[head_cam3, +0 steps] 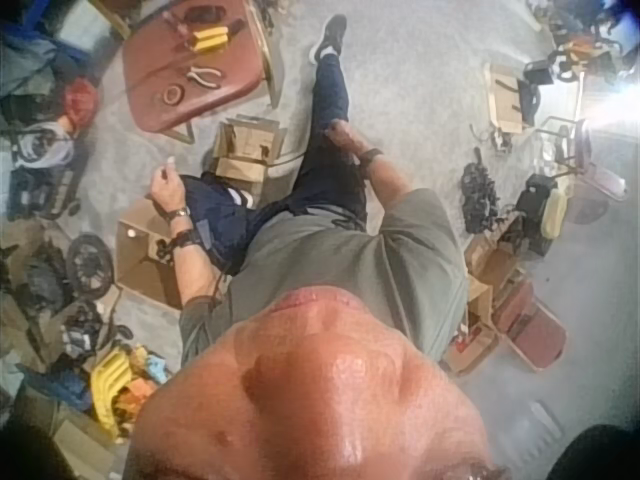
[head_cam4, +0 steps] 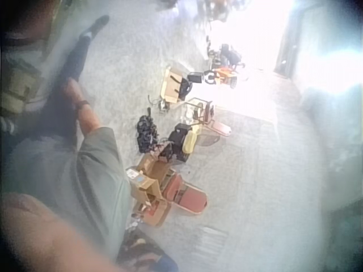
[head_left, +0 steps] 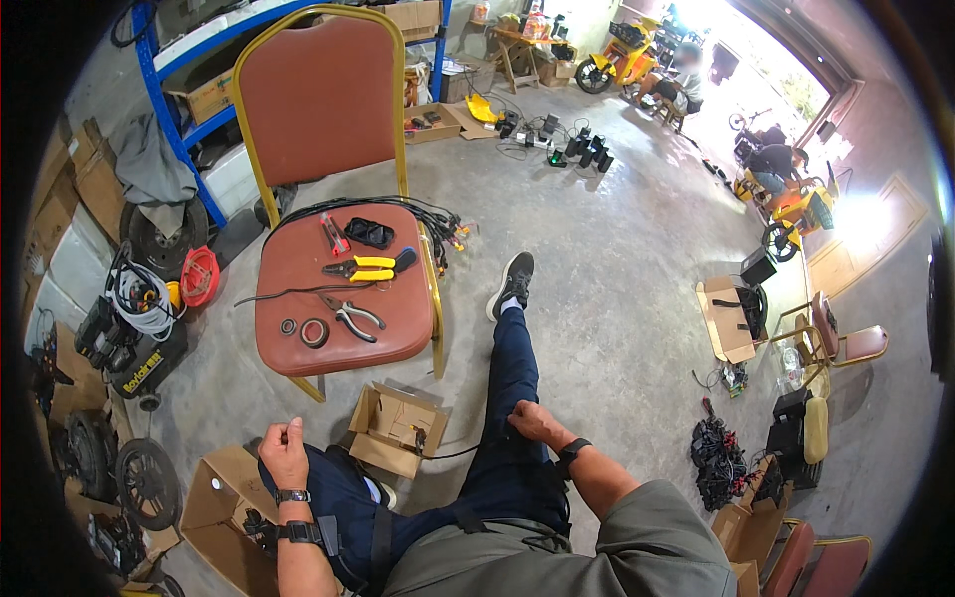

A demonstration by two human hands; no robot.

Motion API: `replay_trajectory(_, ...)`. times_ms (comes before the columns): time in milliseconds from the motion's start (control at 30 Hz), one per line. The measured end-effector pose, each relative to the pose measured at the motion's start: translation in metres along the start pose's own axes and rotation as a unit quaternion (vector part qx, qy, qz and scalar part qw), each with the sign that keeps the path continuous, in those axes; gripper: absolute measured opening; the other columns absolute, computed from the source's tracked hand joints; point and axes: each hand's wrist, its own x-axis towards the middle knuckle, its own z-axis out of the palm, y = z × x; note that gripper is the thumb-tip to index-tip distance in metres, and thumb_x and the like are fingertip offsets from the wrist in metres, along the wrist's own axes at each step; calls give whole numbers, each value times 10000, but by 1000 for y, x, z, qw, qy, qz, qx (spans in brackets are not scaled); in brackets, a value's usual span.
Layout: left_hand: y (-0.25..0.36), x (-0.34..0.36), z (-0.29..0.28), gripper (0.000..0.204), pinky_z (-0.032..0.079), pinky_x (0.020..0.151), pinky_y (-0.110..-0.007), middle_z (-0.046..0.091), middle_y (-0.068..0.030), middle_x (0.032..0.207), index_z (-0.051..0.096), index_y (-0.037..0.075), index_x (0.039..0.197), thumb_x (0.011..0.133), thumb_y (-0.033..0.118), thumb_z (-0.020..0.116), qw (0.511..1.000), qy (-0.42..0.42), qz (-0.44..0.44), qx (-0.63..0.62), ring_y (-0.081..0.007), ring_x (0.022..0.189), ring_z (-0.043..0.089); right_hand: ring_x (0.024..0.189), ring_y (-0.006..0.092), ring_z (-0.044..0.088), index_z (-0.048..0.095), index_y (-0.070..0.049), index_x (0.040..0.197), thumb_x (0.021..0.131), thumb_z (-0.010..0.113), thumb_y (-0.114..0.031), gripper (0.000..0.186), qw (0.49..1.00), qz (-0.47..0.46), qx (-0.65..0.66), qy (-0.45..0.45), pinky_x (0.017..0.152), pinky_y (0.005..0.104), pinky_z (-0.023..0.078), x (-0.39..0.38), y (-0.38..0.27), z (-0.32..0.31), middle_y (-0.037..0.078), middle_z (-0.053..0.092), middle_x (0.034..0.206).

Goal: Cutting and preparing electrical wires for a motorcycle repair.

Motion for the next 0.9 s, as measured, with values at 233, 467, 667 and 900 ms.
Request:
replay_trajectory(233,1,-1,0,312,371,493,-300,475,-48,541,533,-15,685,839,187,714,1000,13,4,-12,-130,510,403,969,405,623,638,18,989,828,589,-279,341,1000,-7,-8,-2,847,444,493,-1,-1,-1,255,654,977)
replay_trajectory(467,-1,-1,1,302,371,491,-300,473,-49,539,535,-14,683,838,176,711,1000,14,2,-17,-132,505,406,961,411,622,635,24,977,829,585,-286,347,1000,-19,2,0,835,451,494,0,5,3,263,651,960)
replay_trajectory(667,3,0,-1,295,372,498,-293,479,-31,551,535,-13,691,851,174,697,1000,1,1,-6,-114,525,412,926,413,630,631,29,947,826,595,-281,335,1000,-21,0,12,812,454,500,0,3,2,262,654,925)
replay_trajectory(900,-1,-1,2,307,359,483,-300,454,-37,533,532,-15,682,839,179,711,1000,19,10,-15,-123,503,389,919,407,632,631,17,935,822,607,-286,324,1000,-12,12,5,802,451,498,1,5,2,252,657,916)
